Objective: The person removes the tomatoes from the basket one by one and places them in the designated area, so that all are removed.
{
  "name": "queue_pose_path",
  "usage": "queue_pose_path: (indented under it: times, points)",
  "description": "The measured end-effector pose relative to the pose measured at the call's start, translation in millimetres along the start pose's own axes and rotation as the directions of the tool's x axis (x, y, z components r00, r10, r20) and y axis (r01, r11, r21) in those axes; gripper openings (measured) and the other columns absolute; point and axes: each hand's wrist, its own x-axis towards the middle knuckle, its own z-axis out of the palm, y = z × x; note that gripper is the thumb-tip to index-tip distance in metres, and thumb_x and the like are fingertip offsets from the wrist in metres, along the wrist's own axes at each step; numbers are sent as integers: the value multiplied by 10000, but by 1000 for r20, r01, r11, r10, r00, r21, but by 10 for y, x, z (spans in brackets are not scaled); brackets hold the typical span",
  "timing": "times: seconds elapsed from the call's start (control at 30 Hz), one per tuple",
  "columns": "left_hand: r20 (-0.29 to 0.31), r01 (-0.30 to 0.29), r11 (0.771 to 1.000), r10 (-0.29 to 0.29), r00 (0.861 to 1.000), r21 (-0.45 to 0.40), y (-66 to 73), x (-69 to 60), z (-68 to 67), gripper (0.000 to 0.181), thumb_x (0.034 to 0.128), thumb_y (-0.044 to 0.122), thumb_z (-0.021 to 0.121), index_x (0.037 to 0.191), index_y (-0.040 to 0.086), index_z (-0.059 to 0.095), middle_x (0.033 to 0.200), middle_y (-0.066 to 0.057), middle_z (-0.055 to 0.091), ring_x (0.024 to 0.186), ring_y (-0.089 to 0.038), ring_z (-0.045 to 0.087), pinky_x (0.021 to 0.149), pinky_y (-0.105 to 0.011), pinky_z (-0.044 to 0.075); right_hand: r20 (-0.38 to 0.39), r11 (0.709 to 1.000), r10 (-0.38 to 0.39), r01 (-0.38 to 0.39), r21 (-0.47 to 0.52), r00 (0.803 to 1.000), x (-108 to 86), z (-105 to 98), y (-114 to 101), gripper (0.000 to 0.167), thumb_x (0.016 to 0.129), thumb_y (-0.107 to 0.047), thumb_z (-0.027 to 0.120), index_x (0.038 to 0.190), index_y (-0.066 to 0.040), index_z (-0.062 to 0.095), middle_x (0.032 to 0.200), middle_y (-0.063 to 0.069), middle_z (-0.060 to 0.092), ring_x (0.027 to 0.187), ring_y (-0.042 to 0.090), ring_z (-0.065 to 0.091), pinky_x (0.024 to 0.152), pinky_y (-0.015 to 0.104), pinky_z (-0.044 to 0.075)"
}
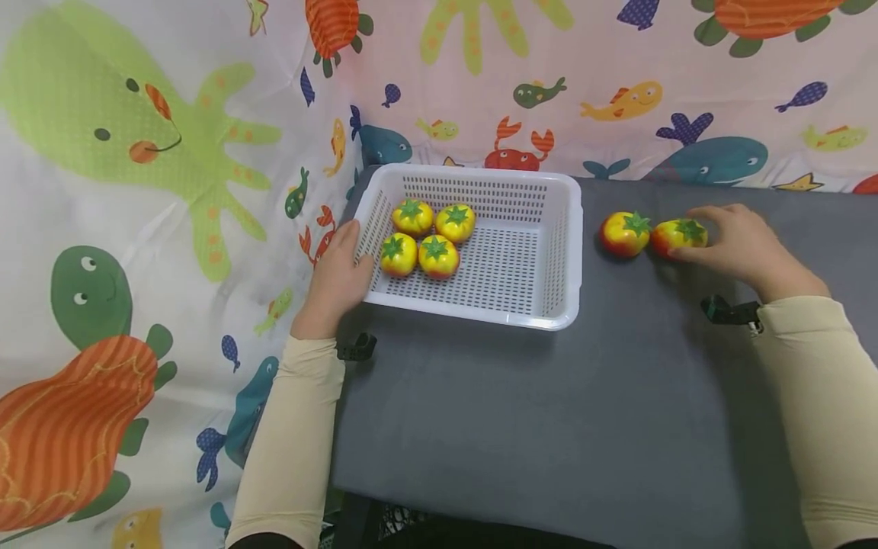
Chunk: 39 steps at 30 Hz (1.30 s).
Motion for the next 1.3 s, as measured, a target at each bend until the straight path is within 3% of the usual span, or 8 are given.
queue_pose_path:
  times: [0.2, 0.3, 0.6, 0.93, 1.13, 1.3]
  points:
    - [13, -2, 1000, 2, 1000, 1, 31, 8, -20, 739, 1047, 315, 520, 1697, 183, 192, 1750, -37, 213, 1498, -357, 373, 1209, -582, 341, -30, 1000, 8, -8, -29, 1000, -38, 1, -25, 856, 963, -517, 699, 1531, 62, 428, 1499, 454, 328, 1424, 643, 187, 1147, 821, -59]
    - [11, 7, 1000, -7, 1000, 0, 23, -9, -19, 741, 1044, 304, 526, 1696, 177, 197, 1748, -42, 216, 1495, -359, 375, 1204, -584, 349, -38, 1000, -3, 2, -22, 999, -24, -15, -66, 841, 976, -502, 688, 1538, 64, 422, 1516, 452, 315, 1451, 634, 165, 1153, 799, -112]
    - [15, -5, 1000, 5, 1000, 1, 19, -20, -21, 741, 1044, 297, 519, 1694, 152, 194, 1724, -82, 260, 1442, -368, 410, 1214, -582, 343, -34, 999, -16, 15, -33, 999, -38, -68, -255, 814, 1010, -492, 631, 1561, 58, 395, 1577, 431, 253, 1460, 627, 158, 1163, 811, 2]
    - [25, 4, 1000, -4, 1000, 14, 19, -5, -35, 745, 1049, 305, 515, 1697, 159, 177, 1724, -91, 256, 1454, -380, 394, 1228, -597, 310, -56, 997, -75, 74, -20, 996, -14, -130, -545, 768, 1009, -442, 650, 1548, 56, 424, 1556, 421, 302, 1440, 614, 220, 1138, 834, 89]
    - [19, -1, 1000, 1, 1000, 9, 19, -13, -26, 745, 1045, 312, 513, 1696, 160, 186, 1718, -95, 268, 1418, -384, 420, 1219, -598, 329, -22, 999, -44, 44, 16, 999, 34, -152, -743, 781, 1001, -452, 666, 1579, 9, 414, 1611, 393, 261, 1507, 610, 142, 1111, 854, 133]
    - [15, -1, 1000, 1, 1000, 4, 14, -10, -23, 745, 1043, 311, 512, 1696, 165, 184, 1720, -96, 267, 1419, -382, 417, 1216, -598, 334, -3, 999, -44, 44, 26, 999, 59, -144, -913, 776, 1006, -458, 656, 1591, -13, 410, 1626, 371, 261, 1495, 602, 190, 1083, 847, 225]
